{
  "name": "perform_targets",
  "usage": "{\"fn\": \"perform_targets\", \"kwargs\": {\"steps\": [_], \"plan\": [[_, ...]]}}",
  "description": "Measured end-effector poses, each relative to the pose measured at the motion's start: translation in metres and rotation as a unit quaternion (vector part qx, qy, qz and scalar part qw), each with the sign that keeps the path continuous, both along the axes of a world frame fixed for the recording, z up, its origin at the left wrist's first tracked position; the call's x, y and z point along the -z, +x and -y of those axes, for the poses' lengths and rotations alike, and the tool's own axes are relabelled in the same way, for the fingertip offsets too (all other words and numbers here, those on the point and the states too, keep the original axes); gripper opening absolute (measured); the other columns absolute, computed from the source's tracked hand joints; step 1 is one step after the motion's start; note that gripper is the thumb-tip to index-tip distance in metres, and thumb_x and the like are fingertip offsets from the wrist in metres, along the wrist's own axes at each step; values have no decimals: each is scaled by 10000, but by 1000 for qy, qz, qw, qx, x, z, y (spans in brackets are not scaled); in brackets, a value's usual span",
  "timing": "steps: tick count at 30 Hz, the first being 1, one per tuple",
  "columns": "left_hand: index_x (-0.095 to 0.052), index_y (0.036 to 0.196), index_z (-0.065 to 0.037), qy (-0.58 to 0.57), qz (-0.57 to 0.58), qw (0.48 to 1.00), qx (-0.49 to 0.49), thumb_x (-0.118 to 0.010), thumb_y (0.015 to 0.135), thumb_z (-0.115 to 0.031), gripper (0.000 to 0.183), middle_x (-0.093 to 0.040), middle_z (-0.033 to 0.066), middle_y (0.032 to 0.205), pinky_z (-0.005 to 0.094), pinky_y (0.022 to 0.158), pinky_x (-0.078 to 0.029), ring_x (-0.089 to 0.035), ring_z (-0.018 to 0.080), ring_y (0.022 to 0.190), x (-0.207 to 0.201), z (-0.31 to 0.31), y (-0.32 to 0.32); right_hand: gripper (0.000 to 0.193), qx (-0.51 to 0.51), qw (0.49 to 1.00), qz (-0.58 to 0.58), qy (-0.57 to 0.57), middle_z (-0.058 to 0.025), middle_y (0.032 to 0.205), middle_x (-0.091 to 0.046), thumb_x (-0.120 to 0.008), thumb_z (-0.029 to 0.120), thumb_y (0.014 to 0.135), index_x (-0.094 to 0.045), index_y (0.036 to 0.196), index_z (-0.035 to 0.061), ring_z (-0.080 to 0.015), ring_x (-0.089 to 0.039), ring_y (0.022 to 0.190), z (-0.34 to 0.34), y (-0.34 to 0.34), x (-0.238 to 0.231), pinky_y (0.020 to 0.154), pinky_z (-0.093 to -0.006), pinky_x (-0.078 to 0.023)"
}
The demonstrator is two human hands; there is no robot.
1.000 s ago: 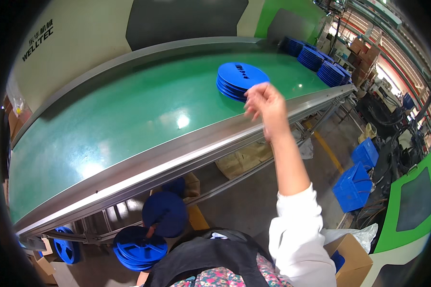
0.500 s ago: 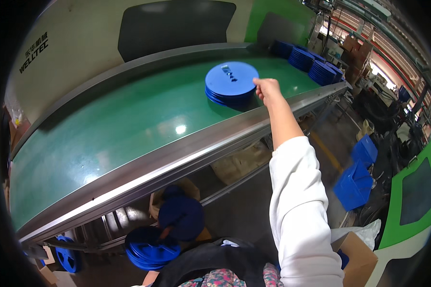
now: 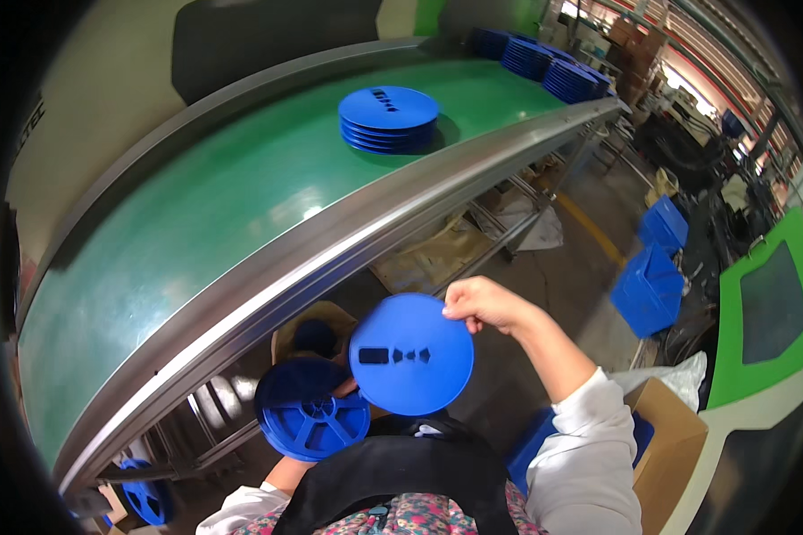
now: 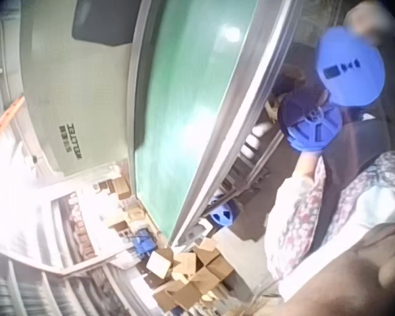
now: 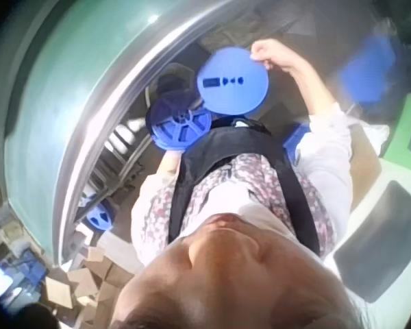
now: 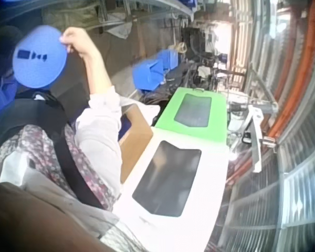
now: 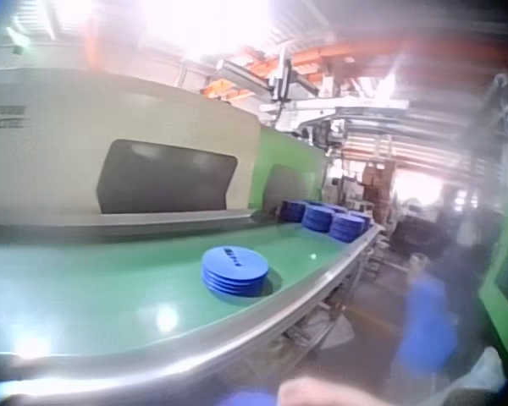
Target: The person picks blue plastic lids from a conveyor belt, stacks them in hand, and places the stacks into a cardboard box. The person repeats this process multiple times, handling the lids by hand without tools.
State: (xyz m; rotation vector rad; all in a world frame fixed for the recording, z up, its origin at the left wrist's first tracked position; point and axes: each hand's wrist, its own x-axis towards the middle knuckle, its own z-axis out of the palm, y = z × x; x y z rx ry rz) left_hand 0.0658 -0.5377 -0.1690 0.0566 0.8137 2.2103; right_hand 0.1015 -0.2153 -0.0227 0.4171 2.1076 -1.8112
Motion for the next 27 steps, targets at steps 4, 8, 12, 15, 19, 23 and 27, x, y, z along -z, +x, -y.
{"fn": "perform_targets", "kwargs": {"steps": [4,8,12,15,19,23,27], "plan": [[-286,1423,-91,37,-38,997,52,-700,869,-155,695,-500,137,1238,370,909,-495,-588,226,1034,-18,-25,-6,153,54,996,22,61,6,613,-587,-700,149,841,-599,742,91,-67,-513,473,-9,18,19,420,-215,-363],[-295,1416,-88,83,-68,987,117,-696,873,-156,679,-503,133,1229,365,904,-497,-589,221,1026,-31,-54,-2,162,113,987,-15,110,-3,606,-569,-713,148,810,-594,724,79,-72,-496,475,-5,60,17,410,-236,-340],[-304,1409,-85,104,-97,980,137,-692,876,-157,663,-506,129,1220,360,900,-500,-590,217,1019,-45,-63,14,182,113,982,-39,149,23,602,-534,-718,151,799,-576,718,71,-54,-463,495,3,76,8,449,-227,-346],[-311,1403,-83,117,-108,975,153,-689,879,-157,651,-508,126,1213,356,896,-501,-591,214,1013,-50,-64,8,196,99,977,-58,181,29,592,-509,-722,150,791,-565,714,61,-56,-456,507,4,74,0,466,-239,-355],[-320,1396,-80,130,-126,969,165,-685,882,-158,635,-511,123,1205,351,891,-503,-592,209,1005,-51,-64,8,200,83,970,-75,216,22,605,-509,-722,151,784,-563,717,51,-67,-469,533,5,77,-7,484,-250,-380],[-329,1389,-77,125,-138,966,181,-682,886,-159,620,-513,119,1196,346,886,-505,-593,205,998,-50,-59,7,206,54,962,-91,250,-11,638,-542,-727,163,766,-572,725,34,-92,-495,563,11,75,-13,490,-266,-394],[-338,1382,-74,95,-135,967,195,-678,890,-160,604,-516,115,1187,341,881,-507,-594,201,990,-46,-45,9,219,35,938,-155,307,-19,624,-552,-730,190,753,-594,749,19,-110,-520,599,8,71,-32,535,-287,-411]]}}
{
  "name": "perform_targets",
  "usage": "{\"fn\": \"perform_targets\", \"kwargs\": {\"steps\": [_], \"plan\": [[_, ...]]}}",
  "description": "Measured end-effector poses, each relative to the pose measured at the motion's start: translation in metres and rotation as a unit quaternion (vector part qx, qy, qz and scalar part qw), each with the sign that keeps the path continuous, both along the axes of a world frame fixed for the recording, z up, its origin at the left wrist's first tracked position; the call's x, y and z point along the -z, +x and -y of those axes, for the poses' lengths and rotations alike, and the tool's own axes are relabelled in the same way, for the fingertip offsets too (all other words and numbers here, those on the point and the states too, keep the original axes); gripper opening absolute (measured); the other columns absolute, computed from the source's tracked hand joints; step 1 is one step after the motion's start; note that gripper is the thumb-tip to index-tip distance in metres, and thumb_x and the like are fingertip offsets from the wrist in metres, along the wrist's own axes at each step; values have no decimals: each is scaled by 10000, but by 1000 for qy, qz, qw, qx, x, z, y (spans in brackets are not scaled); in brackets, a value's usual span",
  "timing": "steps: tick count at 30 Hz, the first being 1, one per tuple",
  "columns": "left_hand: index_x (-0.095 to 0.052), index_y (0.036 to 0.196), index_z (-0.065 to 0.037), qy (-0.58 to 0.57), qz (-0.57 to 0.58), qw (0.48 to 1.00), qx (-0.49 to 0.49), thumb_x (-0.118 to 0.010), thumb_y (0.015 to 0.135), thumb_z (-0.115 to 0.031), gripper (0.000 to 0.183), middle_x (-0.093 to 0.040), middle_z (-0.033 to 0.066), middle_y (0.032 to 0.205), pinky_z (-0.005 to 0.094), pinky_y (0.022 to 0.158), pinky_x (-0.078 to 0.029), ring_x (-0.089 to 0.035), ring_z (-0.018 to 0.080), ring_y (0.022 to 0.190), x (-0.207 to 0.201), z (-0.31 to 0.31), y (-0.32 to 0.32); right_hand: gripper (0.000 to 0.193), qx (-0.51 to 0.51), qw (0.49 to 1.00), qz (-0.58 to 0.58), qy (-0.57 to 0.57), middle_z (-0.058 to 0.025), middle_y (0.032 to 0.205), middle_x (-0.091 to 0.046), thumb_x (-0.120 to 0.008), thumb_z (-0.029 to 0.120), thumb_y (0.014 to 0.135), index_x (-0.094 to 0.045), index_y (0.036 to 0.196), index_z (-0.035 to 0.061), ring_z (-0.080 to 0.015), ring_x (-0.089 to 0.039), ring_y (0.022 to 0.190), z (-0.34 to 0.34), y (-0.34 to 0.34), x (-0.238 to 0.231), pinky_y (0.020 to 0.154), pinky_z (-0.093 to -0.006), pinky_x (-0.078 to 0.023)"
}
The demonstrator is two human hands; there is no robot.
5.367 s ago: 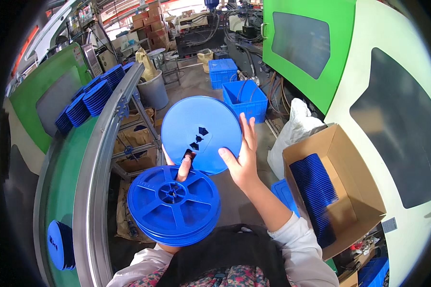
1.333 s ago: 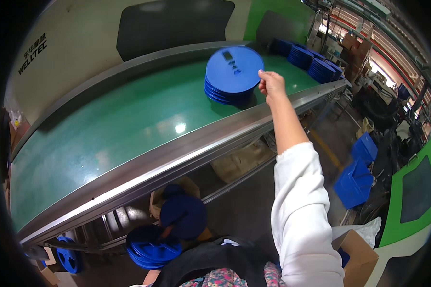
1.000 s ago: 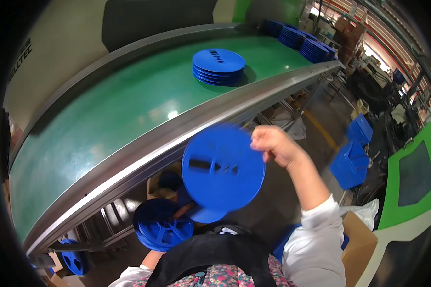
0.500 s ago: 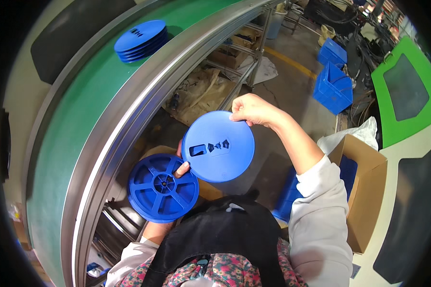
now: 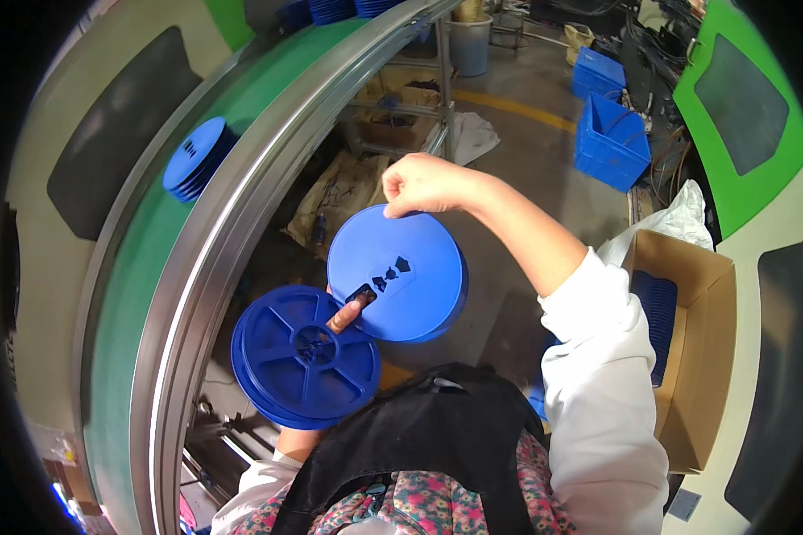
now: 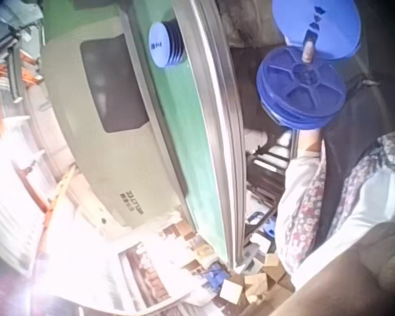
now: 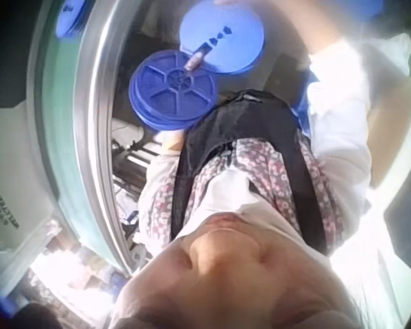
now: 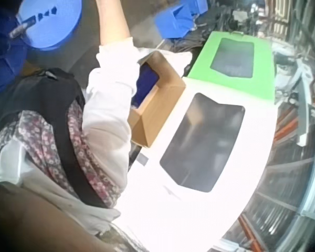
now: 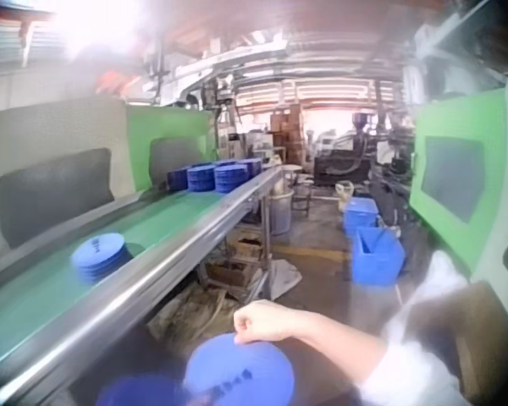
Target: The person picks blue plastic lids from a conveyor belt, stacks them in hand, and places the stacks into a cardboard box. The person repeats this process multiple times, handling the lids by hand without tools.
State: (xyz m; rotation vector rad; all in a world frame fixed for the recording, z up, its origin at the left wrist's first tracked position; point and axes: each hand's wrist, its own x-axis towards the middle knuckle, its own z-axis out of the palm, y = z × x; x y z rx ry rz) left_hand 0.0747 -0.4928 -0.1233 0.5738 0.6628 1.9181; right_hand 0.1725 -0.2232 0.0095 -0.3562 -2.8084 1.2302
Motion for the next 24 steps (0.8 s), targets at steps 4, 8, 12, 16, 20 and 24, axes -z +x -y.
{"fn": "perform_targets", "kwargs": {"steps": [4,8,12,16,20,24], "plan": [[-347,1375,-71,-6,5,1000,3,-674,893,-161,589,-519,111,1178,336,876,-509,-595,196,982,8,-18,14,209,34,995,-78,-57,-36,777,-610,-724,214,816,-688,899,25,-122,-569,724,-24,26,-17,667,-294,-467],[-356,1368,-69,11,12,1000,22,-670,897,-162,573,-521,108,1169,331,871,-511,-595,192,975,-1,-63,23,307,139,972,-185,-28,-68,942,-614,-713,226,860,-696,1074,7,-157,-612,905,-20,60,-27,810,-293,-495],[-365,1360,-66,48,17,998,46,-666,901,-163,558,-524,104,1160,326,866,-513,-596,188,967,-13,-124,55,387,46,912,-390,117,-134,1138,-663,-762,177,793,-669,1126,2,-298,-650,980,50,106,-62,845,-379,-524],[-374,1353,-63,82,6,993,79,-662,904,-164,543,-527,100,1152,321,861,-515,-597,183,960,-32,-176,75,436,-101,823,-540,-145,-189,1269,-594,-732,214,860,-609,1218,-2,-309,-585,1160,18,152,-13,929,-400,-499],[-383,1346,-60,94,3,990,103,-658,908,-165,528,-530,96,1143,316,856,-518,-598,179,952,-42,-209,79,649,466,765,-444,9,-148,1439,-429,-684,256,901,-391,1438,39,-281,-392,1362,-28,173,64,1077,-432,-350],[-392,1339,-57,105,-4,985,141,-654,911,-166,513,-532,92,1134,311,851,-520,-599,175,944,-49,-238,79,745,452,780,-432,-30,-163,1522,-323,-715,125,850,-329,1482,47,-291,-306,1419,-39,160,91,1152,-412,-268]]}}
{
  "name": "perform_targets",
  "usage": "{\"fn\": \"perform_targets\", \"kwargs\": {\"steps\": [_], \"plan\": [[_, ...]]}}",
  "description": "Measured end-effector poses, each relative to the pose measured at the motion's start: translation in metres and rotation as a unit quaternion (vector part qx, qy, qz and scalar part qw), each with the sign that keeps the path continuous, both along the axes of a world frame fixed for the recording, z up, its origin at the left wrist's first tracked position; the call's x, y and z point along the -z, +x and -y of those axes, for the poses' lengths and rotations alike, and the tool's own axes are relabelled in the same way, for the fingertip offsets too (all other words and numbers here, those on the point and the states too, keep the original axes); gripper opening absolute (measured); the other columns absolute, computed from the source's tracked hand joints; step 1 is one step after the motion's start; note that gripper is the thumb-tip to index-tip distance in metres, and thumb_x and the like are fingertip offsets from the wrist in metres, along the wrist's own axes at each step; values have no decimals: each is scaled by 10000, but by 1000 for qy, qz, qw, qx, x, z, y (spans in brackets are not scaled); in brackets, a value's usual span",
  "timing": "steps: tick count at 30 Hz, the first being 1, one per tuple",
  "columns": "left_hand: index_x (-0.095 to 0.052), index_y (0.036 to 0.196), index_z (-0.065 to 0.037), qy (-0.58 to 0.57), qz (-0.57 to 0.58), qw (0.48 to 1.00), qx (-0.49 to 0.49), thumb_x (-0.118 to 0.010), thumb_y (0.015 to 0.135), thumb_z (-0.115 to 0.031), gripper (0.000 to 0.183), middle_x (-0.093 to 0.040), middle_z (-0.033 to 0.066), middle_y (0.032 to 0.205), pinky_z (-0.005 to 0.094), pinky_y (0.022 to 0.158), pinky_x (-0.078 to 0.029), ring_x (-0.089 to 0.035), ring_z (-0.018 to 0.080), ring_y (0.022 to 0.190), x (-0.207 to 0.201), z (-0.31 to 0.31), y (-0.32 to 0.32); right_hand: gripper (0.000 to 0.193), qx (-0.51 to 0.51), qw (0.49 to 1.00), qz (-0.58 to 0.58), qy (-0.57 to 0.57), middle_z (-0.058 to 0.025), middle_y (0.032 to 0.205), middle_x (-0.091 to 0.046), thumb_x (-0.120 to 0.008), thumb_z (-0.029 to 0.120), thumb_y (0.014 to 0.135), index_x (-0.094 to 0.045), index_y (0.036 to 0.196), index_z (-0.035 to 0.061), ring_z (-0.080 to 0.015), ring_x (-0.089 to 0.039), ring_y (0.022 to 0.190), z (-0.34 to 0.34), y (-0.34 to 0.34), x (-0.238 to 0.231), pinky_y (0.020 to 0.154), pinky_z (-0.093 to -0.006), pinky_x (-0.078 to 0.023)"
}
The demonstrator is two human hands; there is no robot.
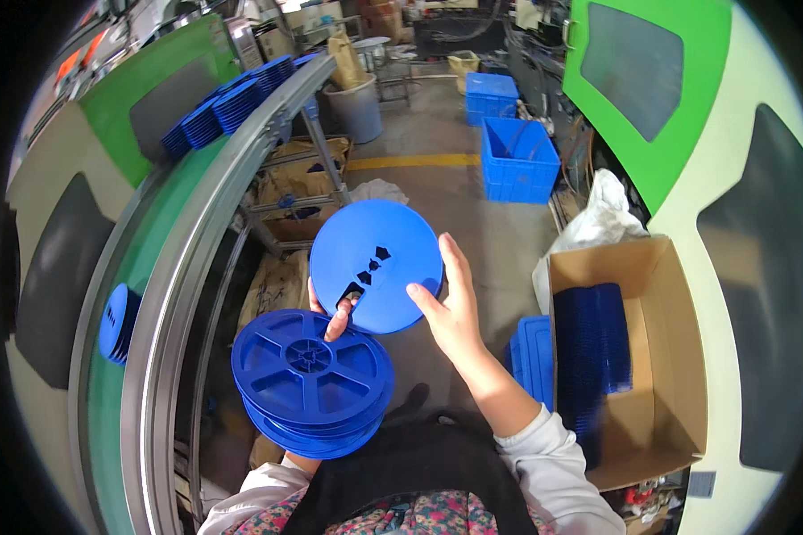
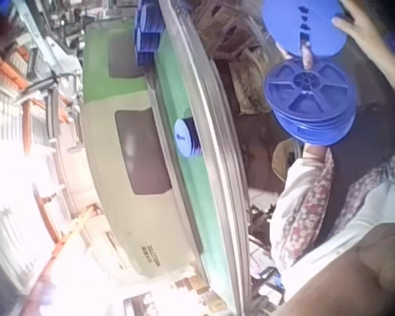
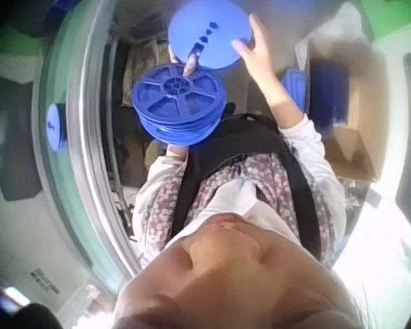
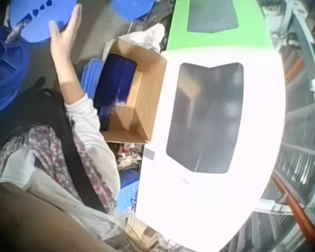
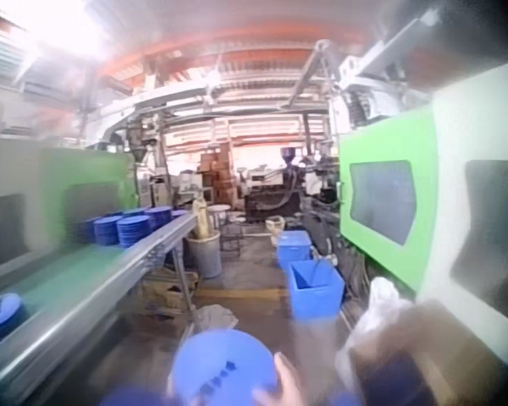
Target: The person picks blue plastic lids from a conveyor belt, stacks them in hand, and places the stacks into a cardboard box. The person repeats this process multiple times, handling the lids by hand without tools.
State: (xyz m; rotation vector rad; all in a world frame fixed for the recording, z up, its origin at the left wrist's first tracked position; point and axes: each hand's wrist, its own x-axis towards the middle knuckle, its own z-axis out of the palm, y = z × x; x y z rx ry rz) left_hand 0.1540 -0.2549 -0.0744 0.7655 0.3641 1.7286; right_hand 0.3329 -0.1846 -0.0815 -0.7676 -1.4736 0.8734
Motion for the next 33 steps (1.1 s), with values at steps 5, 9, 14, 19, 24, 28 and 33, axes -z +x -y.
{"fn": "perform_targets", "kwargs": {"steps": [5,9,14,19,24,28,33], "plan": [[-404,1330,-53,-8,-4,999,33,-650,916,-167,495,-536,88,1123,304,845,-522,-601,169,935,-4,-26,-5,744,122,985,84,94,-162,1525,-335,-678,40,832,-326,1487,44,-290,-290,1434,-7,-2,-26,1161,-392,-254],[-413,1323,-50,-4,7,998,61,-646,920,-168,481,-538,84,1114,299,840,-524,-602,165,927,-3,-47,-10,663,-35,871,129,473,-143,1566,-283,-637,319,907,-374,1483,120,-404,-195,1460,7,-6,-46,1163,-555,-189],[-424,1314,-47,5,11,997,76,-641,924,-169,463,-542,79,1103,293,834,-527,-603,159,918,-8,-72,-22,733,163,958,71,226,-187,1581,-196,-572,382,941,-267,1511,36,-329,-167,1473,-27,-8,-38,1190,-450,-136],[-435,1305,-43,18,13,997,75,-636,929,-171,445,-545,75,1092,287,827,-529,-604,154,908,-13,-93,-30,757,133,982,84,101,-191,1560,-251,-688,146,845,-308,1485,6,-347,-181,1466,-56,-32,-27,1182,-444,-170],[-447,1296,-39,29,17,997,73,-631,933,-172,428,-549,70,1081,280,821,-532,-605,149,899,-15,-112,-42,637,37,844,134,519,-144,1569,-281,-643,358,892,-429,1450,138,-402,-165,1471,-41,-50,-38,1159,-597,-62],[-456,1289,-36,14,19,996,82,-627,937,-173,415,-551,66,1072,275,816,-534,-606,144,891,-19,-117,-51,712,117,927,104,342,-192,1573,-235,-621,332,904,-330,1490,52,-417,-105,1476,-59,-42,-34,1169,-558,-65],[-578,1168,-64,-32,70,987,139,-552,989,-262,268,-535,35,1165,258,897,-483,-551,156,1046,-31,-98,-56,782,117,991,54,48,-190,1580,-201,-677,162,863,-259,1502,-7,-351,-119,1482,-86,-47,-24,1180,-476,-141]]}}
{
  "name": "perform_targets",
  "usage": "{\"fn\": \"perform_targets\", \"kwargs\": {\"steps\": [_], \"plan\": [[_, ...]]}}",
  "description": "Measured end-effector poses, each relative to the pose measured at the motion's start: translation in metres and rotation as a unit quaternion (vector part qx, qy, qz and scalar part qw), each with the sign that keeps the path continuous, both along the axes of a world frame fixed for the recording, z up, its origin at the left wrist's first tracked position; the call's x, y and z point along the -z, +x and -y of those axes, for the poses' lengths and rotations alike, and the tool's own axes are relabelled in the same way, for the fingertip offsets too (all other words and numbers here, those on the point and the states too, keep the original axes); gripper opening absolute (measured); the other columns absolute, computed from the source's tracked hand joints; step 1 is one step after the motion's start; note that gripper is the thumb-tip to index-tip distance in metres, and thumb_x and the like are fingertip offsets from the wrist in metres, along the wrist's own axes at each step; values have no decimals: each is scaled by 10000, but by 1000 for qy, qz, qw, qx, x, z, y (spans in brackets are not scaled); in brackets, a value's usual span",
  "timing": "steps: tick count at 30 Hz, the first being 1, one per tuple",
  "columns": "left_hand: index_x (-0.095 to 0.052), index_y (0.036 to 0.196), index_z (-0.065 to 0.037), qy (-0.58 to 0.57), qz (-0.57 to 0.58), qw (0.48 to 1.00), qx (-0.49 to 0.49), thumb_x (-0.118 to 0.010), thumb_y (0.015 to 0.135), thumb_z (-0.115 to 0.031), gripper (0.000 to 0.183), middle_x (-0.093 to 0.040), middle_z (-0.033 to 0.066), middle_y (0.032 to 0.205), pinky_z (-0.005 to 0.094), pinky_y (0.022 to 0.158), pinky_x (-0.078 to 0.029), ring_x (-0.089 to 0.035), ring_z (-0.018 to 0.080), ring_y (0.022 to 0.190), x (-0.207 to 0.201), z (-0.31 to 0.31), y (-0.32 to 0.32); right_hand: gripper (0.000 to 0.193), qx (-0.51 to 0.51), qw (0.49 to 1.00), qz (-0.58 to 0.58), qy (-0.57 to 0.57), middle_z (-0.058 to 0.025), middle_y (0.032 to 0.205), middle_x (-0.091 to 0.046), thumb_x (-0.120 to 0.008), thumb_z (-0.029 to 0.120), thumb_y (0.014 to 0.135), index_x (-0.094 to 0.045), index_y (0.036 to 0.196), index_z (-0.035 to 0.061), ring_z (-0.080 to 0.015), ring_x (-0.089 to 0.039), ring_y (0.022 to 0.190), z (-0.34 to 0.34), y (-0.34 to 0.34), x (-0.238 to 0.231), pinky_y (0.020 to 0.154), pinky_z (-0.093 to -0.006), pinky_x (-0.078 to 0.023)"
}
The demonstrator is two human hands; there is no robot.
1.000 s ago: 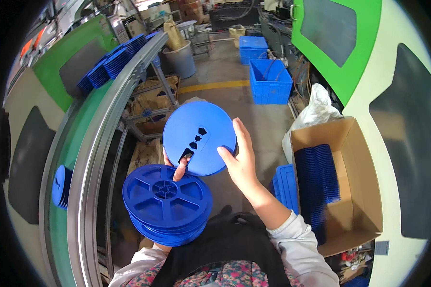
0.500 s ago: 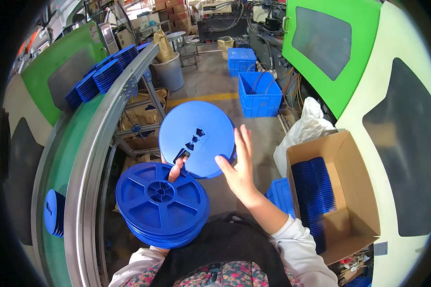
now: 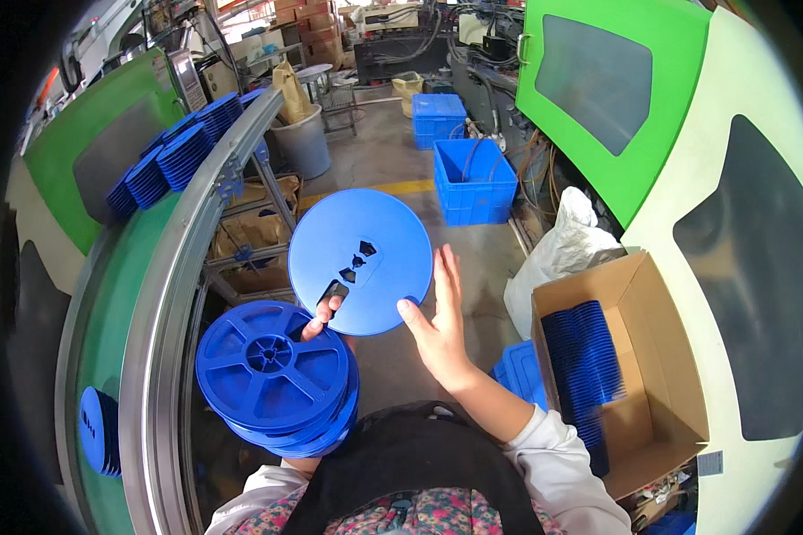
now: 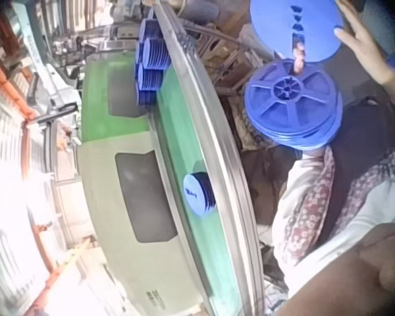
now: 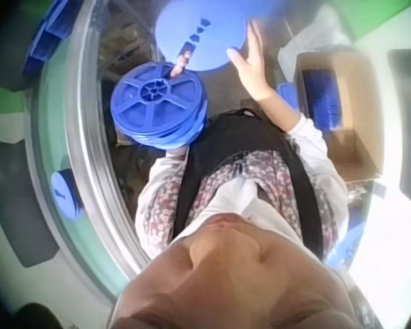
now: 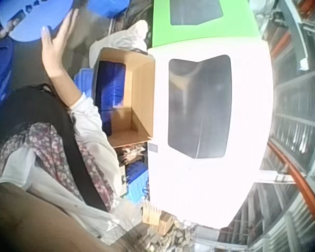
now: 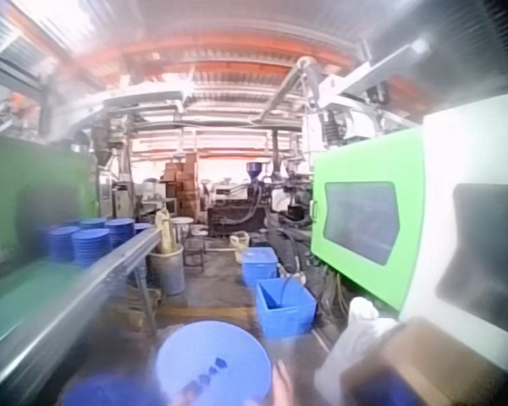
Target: The person picks blue plastic lids from a conveyor belt, stacks them in hand, and places the stacks into a cardboard box. The person repeats this process multiple times, handling the lids by hand without tools.
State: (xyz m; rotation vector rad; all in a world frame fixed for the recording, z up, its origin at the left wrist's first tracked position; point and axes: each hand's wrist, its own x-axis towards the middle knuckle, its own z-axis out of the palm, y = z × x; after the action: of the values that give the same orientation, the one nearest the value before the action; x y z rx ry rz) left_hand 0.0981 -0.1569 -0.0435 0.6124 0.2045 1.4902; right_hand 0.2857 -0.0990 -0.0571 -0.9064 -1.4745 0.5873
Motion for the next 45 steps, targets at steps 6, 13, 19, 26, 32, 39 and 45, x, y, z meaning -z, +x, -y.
{"fn": "perform_targets", "kwargs": {"steps": [6,13,19,26,32,39,45], "plan": [[-556,1122,-111,-13,-31,996,-86,-571,973,-189,169,-561,22,1033,301,921,-483,-544,164,1003,-18,-18,16,738,20,947,124,295,-219,1543,-278,-664,231,871,-317,1479,-3,-424,-176,1457,8,-9,-14,1161,-545,-148],[-561,973,-137,6,-56,996,-64,-627,954,-255,136,-539,-3,1042,283,923,-486,-557,144,1005,12,-44,6,813,101,989,74,76,-222,1584,-134,-639,268,885,-201,1512,-8,-399,-92,1473,-6,-2,-4,1178,-495,-116],[-568,986,-152,46,-68,996,18,-595,970,-224,79,-544,25,1108,270,766,-557,-622,176,897,20,-63,-11,761,109,989,33,95,-233,1520,-301,-692,194,828,-330,1470,5,-385,-231,1442,-8,-14,-13,1158,-520,-184],[-585,984,-175,181,116,964,158,-587,972,-205,33,-550,48,1127,493,881,-564,-598,259,1052,54,-105,-1,525,-58,924,110,361,-207,1508,-357,-529,344,952,-455,1431,142,-366,-227,1457,7,-24,-20,1149,-579,-120],[-581,1046,-141,178,168,938,246,-506,1003,-170,91,-495,28,1229,533,970,-507,-504,360,1208,61,-109,-11,750,66,998,-9,7,-201,1575,-191,-602,128,892,-211,1523,28,-358,-191,1460,-16,-15,0,1173,-459,-176],[-592,1068,-130,102,112,970,189,-527,983,-140,107,-531,42,1189,464,906,-536,-553,307,1136,59,-102,-11,473,-37,884,192,424,-160,1462,-434,-686,223,864,-554,1316,188,-389,-335,1399,8,-41,-19,1128,-548,-232],[-595,1083,-121,72,79,970,220,-533,974,-126,125,-547,52,1171,438,879,-544,-572,287,1102,66,-114,-8,615,83,984,18,158,-182,1563,-252,-472,373,986,-328,1489,51,-359,-232,1452,7,-14,9,1157,-491,-192]]}}
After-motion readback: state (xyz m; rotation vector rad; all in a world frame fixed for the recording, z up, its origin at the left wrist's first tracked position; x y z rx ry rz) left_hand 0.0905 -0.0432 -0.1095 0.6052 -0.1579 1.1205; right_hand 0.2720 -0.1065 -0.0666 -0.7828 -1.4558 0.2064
